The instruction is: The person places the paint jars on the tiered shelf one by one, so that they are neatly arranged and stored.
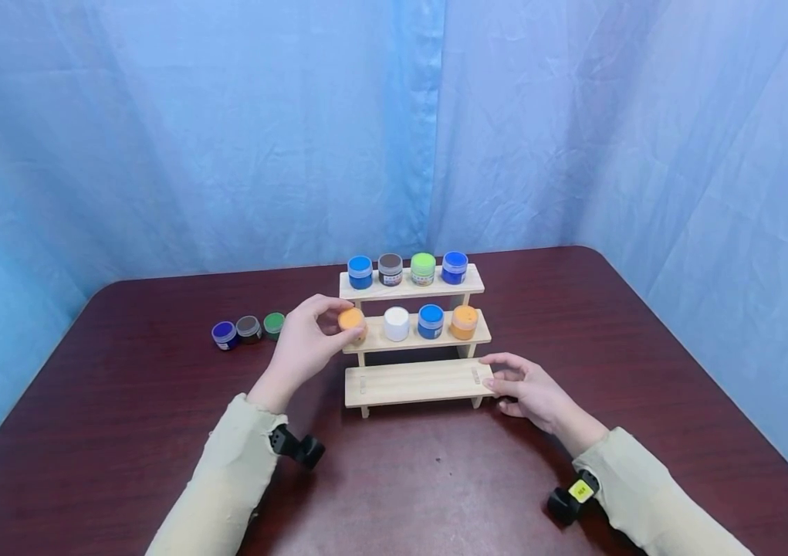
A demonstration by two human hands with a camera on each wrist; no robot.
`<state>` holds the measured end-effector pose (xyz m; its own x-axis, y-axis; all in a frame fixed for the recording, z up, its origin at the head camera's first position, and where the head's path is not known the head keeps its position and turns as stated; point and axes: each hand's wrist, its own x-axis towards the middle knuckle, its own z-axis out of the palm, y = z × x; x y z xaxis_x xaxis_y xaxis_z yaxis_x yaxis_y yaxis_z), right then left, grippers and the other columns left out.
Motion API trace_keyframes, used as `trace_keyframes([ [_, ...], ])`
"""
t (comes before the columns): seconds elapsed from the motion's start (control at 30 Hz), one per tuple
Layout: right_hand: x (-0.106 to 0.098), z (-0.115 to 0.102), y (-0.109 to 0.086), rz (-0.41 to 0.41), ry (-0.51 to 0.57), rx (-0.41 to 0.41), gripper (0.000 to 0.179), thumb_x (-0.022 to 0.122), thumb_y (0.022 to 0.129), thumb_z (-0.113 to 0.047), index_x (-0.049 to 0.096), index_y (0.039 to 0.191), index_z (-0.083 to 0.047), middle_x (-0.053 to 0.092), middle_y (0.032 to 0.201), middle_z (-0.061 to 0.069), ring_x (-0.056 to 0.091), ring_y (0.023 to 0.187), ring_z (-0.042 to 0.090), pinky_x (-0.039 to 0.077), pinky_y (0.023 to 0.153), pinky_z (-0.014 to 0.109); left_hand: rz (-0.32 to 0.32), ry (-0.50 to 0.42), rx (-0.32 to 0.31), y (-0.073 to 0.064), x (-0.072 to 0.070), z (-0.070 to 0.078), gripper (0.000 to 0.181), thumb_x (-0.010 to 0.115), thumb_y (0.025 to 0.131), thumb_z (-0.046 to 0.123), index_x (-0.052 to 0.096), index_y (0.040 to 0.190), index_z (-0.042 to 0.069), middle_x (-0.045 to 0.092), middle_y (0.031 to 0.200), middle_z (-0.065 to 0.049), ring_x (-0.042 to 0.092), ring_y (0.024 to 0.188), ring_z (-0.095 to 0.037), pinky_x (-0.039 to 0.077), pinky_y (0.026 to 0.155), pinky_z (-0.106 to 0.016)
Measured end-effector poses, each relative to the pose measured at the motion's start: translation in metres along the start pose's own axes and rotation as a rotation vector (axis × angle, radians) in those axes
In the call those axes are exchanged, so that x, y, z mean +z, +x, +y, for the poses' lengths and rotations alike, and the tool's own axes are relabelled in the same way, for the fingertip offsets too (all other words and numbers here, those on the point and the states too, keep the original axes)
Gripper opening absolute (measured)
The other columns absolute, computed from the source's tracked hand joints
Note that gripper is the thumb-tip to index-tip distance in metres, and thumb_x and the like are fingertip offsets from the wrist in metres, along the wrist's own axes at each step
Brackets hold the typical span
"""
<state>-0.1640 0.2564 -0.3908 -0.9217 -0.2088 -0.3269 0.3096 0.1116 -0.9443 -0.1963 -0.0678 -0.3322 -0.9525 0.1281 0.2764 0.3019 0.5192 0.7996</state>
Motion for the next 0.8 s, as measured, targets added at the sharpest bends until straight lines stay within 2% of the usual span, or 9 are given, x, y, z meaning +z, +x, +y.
trace_keyframes([
  [0.2, 0.0005, -0.0005, -0.0003, 0.007, 0.000, 0.004, 0.036, 0.060, 0.091, -0.007, 0.051, 0.125, -0.008, 0.058, 0.084, -0.002, 0.055, 0.072, 0.009, 0.049, 0.057, 0.020, -0.014, -0.002, -0.004, 0.0028, 0.0041, -0.0018, 0.034, 0.077, 0.079, 0.015, 0.066, 0.110, 0.004, 0.063, 0.103, -0.010, 0.063, 0.091, -0.021, 0.057, 0.081, -0.034],
  [0.47, 0.0017, -0.0009, -0.0008, 0.011, -0.018, 0.009, 0.041, 0.060, 0.091, -0.008, 0.046, 0.130, -0.003, 0.058, 0.087, -0.002, 0.055, 0.073, 0.010, 0.049, 0.058, 0.021, -0.033, 0.041, -0.008, 0.0047, 0.0080, -0.0028, 0.036, 0.077, 0.079, 0.016, 0.066, 0.111, 0.005, 0.063, 0.102, -0.009, 0.063, 0.088, -0.021, 0.057, 0.080, -0.033],
  [0.8, 0.0014, -0.0019, -0.0011, 0.008, -0.010, 0.005, 0.037, 0.060, 0.091, -0.007, 0.050, 0.126, -0.006, 0.058, 0.085, -0.003, 0.054, 0.072, 0.010, 0.049, 0.057, 0.021, -0.049, 0.053, -0.028, 0.0083, 0.0097, -0.0026, 0.037, 0.078, 0.078, 0.016, 0.067, 0.111, 0.004, 0.062, 0.103, -0.010, 0.063, 0.090, -0.022, 0.057, 0.080, -0.032],
])
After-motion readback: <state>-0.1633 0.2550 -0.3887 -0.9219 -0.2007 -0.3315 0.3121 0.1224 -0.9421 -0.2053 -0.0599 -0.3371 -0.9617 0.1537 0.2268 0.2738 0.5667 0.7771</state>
